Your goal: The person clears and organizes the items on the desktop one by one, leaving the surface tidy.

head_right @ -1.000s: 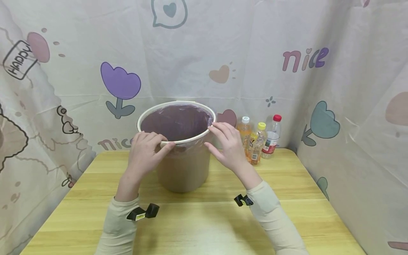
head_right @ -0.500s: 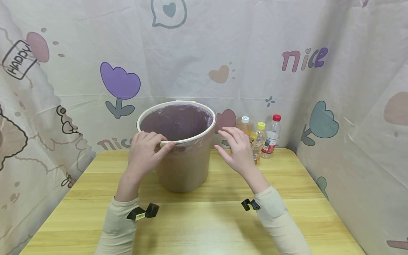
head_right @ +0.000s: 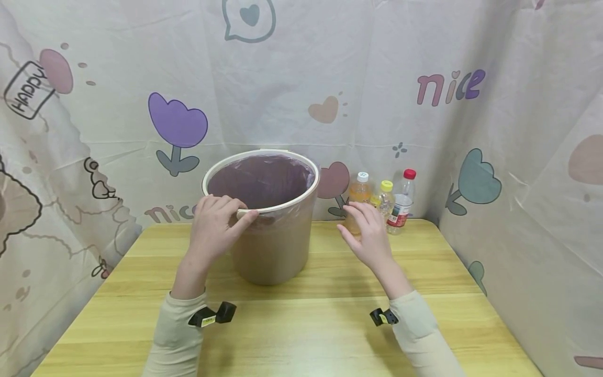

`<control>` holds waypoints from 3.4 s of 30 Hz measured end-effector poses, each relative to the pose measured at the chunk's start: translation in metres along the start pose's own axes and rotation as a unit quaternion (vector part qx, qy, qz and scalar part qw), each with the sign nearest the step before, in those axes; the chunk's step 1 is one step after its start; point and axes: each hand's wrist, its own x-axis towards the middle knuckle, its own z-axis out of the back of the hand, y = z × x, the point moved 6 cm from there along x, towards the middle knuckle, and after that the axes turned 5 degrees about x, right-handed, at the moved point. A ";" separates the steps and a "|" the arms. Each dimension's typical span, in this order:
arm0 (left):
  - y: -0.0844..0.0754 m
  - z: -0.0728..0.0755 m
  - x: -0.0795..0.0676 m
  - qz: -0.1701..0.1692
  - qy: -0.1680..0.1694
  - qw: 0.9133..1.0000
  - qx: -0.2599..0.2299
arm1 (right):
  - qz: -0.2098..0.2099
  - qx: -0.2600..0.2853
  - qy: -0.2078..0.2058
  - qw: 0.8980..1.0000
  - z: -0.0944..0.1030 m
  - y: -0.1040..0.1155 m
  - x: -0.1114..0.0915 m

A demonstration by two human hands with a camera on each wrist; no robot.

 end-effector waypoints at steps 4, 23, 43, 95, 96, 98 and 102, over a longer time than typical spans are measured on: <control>0.000 0.000 0.000 0.002 -0.001 1.000 -0.003 | -0.035 -0.009 0.012 0.999 0.006 -0.011 -0.012; 0.000 0.000 0.000 0.000 -0.010 1.000 -0.006 | -0.221 -0.091 0.048 0.970 0.032 -0.087 -0.042; 0.001 -0.001 -0.001 0.004 -0.008 1.000 -0.009 | -0.334 -0.143 0.111 0.925 0.030 -0.133 -0.016; 0.001 -0.003 0.000 -0.002 -0.020 1.000 -0.017 | -0.365 -0.117 0.128 0.914 0.003 -0.145 -0.010; 0.001 -0.003 0.000 -0.002 -0.020 1.000 -0.017 | -0.363 -0.119 0.129 0.915 0.003 -0.144 -0.010; 0.001 -0.003 0.000 -0.002 -0.020 1.000 -0.016 | -0.358 -0.120 0.130 0.917 0.003 -0.142 -0.010; 0.001 -0.003 0.000 -0.002 -0.023 1.000 -0.016 | -0.350 -0.126 0.130 0.919 0.003 -0.139 -0.011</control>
